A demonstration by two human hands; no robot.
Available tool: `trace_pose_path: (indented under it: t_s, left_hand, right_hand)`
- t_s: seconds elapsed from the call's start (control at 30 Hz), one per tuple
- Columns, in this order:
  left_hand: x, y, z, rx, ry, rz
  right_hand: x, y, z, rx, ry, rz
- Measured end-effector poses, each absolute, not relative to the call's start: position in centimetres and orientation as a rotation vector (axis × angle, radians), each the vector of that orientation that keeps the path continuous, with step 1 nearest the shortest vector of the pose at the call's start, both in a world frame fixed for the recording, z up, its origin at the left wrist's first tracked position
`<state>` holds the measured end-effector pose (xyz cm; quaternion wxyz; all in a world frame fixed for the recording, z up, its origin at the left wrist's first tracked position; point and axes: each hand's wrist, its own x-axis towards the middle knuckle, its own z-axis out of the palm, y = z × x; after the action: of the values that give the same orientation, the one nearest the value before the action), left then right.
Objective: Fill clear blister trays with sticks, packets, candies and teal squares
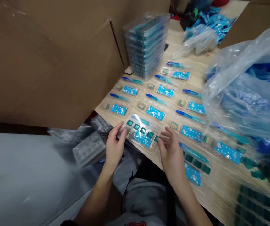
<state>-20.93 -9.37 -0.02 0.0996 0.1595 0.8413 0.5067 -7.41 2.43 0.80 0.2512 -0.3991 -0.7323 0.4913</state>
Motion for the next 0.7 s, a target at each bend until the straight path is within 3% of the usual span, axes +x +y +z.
trace_pose_path:
  t_s: [0.1, 0.33, 0.57, 0.7]
  left_hand:
    - [-22.4, -8.9, -1.2, 0.604, 2.582, 1.365]
    - [-23.0, -8.8, -1.8, 0.833, 2.697, 1.087]
    - [-20.5, -9.8, 0.6, 0.616, 2.629, 1.343]
    - [-15.6, -9.7, 2.2, 0.853, 2.438, 1.359]
  right_hand:
    - [-8.9, 3.1, 0.5, -1.1, -2.223, 1.115]
    - [-9.9, 3.4, 0.0, -1.131, -2.39, 1.004]
    - [-7.6, 1.6, 2.6, -1.101, -2.376, 0.953]
    - [-1.8, 1.7, 4.7, -1.241, -2.269, 0.762]
